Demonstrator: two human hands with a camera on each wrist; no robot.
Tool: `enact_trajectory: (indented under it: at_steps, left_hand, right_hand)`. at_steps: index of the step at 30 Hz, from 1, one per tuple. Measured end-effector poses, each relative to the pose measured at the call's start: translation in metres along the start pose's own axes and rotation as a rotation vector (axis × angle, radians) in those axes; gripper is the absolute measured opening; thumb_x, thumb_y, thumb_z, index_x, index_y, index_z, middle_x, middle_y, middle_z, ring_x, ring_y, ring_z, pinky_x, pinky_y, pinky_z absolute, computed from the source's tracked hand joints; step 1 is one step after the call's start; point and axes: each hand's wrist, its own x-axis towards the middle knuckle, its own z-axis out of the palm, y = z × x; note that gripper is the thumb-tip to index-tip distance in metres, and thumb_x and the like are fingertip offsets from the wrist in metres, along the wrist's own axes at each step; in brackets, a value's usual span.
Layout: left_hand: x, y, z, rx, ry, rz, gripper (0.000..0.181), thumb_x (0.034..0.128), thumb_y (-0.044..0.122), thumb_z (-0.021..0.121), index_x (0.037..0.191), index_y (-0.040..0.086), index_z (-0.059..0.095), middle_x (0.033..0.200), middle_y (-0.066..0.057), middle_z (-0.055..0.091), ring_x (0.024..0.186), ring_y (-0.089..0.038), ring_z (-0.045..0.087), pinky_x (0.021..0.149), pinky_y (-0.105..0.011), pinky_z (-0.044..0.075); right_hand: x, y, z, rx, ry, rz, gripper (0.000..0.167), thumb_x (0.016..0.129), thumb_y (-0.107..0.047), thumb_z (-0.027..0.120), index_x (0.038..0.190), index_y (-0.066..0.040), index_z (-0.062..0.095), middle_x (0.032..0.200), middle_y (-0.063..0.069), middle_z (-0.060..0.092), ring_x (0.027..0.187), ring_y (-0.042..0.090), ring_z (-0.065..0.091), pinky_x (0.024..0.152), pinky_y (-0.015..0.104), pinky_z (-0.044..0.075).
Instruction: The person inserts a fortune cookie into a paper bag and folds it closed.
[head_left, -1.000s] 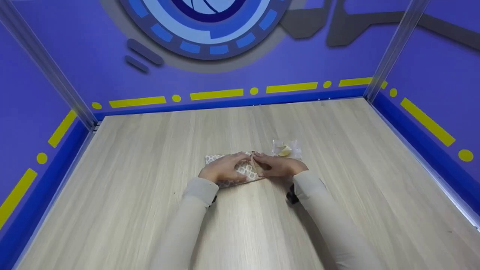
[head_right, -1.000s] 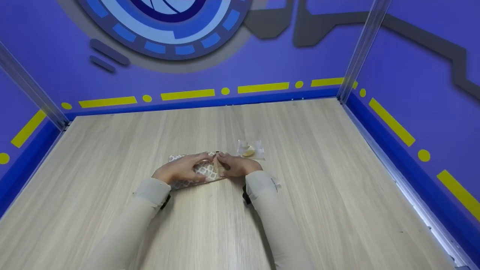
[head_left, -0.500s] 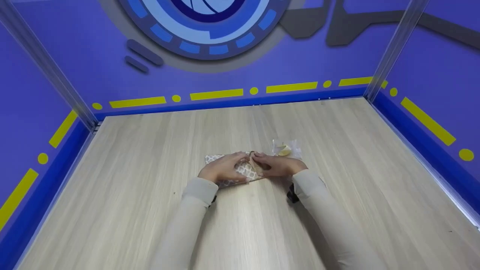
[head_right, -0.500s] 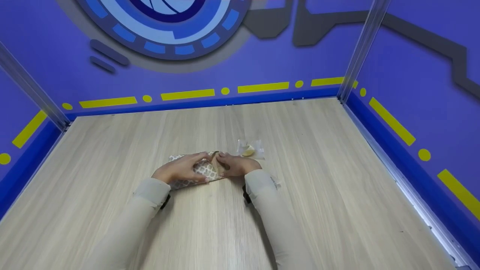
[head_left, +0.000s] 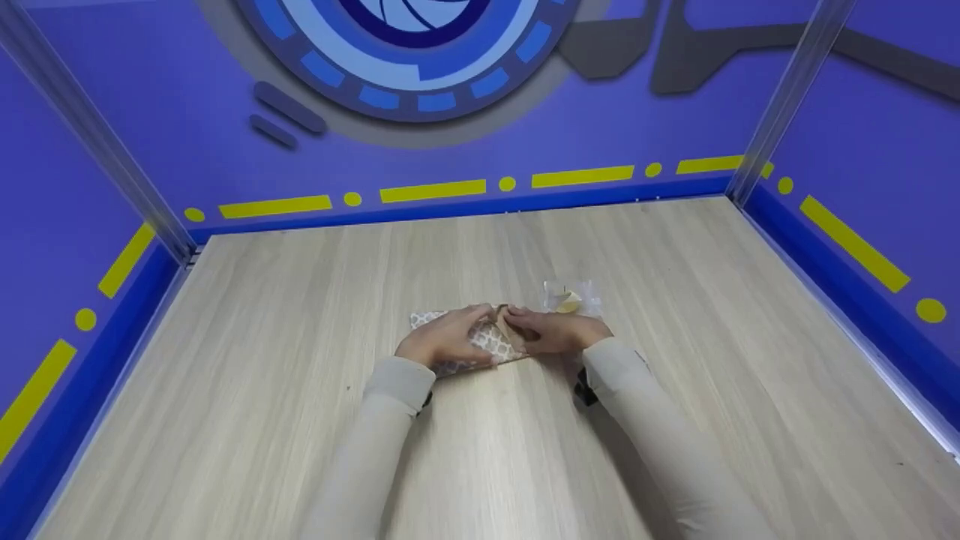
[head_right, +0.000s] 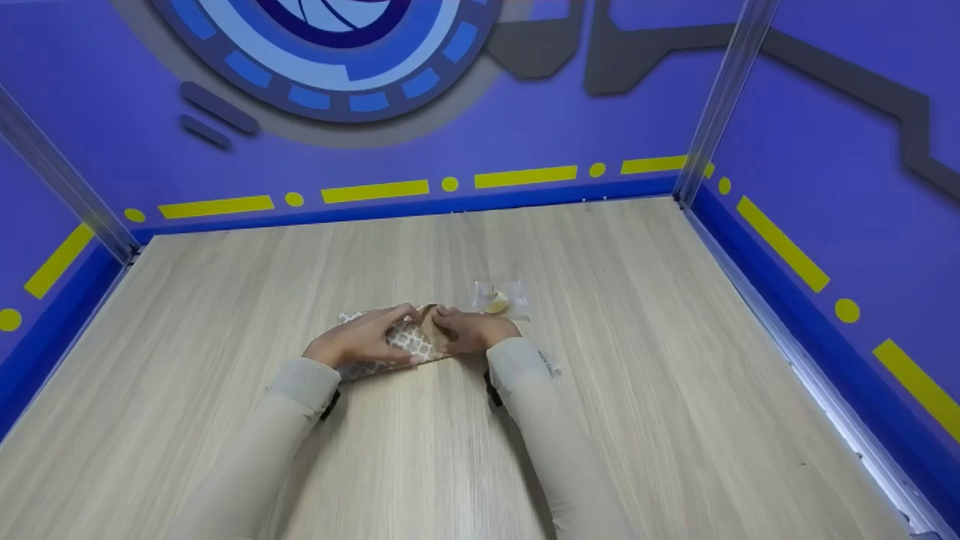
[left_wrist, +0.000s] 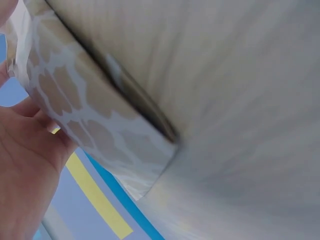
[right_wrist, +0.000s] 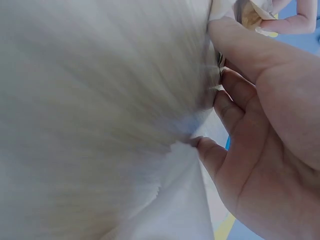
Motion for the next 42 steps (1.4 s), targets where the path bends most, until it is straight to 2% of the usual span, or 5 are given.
enact_trajectory:
  at_steps: [12, 23, 31, 35, 42]
  left_hand:
    - [-0.0009, -0.0008, 0.0017, -0.018, 0.017, 0.007, 0.067, 0.0757, 0.039, 0.079, 0.131, 0.02, 0.046, 0.133, -0.006, 0.057, 0.121, -0.025, 0.055, 0.101, -0.041, 0.044]
    - [0.0003, 0.0006, 0.0026, 0.024, 0.01, -0.022, 0.065, 0.0761, 0.041, 0.078, 0.129, 0.023, 0.043, 0.123, -0.008, 0.061, 0.111, -0.025, 0.06, 0.095, -0.041, 0.048]
    - [0.0001, 0.0009, 0.0009, 0.035, 0.021, -0.024, 0.062, 0.0761, 0.038, 0.078, 0.127, 0.025, 0.044, 0.115, -0.006, 0.064, 0.099, -0.022, 0.062, 0.087, -0.039, 0.05]
    - [-0.0001, 0.0015, 0.0, 0.029, 0.015, -0.033, 0.063, 0.0765, 0.039, 0.078, 0.127, 0.025, 0.044, 0.117, -0.006, 0.064, 0.101, -0.022, 0.062, 0.088, -0.04, 0.05]
    - [-0.0009, 0.0017, -0.0005, 0.002, -0.006, -0.044, 0.065, 0.0776, 0.044, 0.076, 0.13, 0.026, 0.042, 0.122, -0.008, 0.063, 0.105, -0.025, 0.062, 0.091, -0.043, 0.049]
  right_hand:
    - [0.0001, 0.0, -0.0009, -0.043, -0.011, -0.008, 0.065, 0.1, -0.024, 0.049, 0.155, -0.015, 0.015, 0.162, 0.009, 0.008, 0.149, 0.027, 0.009, 0.12, 0.043, 0.014]
    - [-0.001, 0.0029, -0.0014, -0.007, -0.005, -0.018, 0.065, 0.099, -0.025, 0.05, 0.154, -0.016, 0.017, 0.162, 0.009, 0.008, 0.149, 0.029, 0.009, 0.119, 0.044, 0.014]
    - [-0.0017, 0.0031, -0.0001, -0.027, 0.057, -0.023, 0.063, 0.098, -0.025, 0.054, 0.153, -0.017, 0.024, 0.16, 0.007, 0.016, 0.147, 0.029, 0.017, 0.118, 0.043, 0.019]
    - [-0.0022, 0.0038, 0.0008, -0.034, 0.086, -0.038, 0.062, 0.097, -0.024, 0.057, 0.151, -0.017, 0.028, 0.159, 0.007, 0.02, 0.146, 0.029, 0.021, 0.117, 0.042, 0.023]
    - [-0.0044, 0.005, 0.003, -0.067, 0.143, -0.103, 0.059, 0.095, -0.02, 0.061, 0.148, -0.01, 0.036, 0.156, 0.01, 0.029, 0.142, 0.03, 0.03, 0.114, 0.043, 0.031]
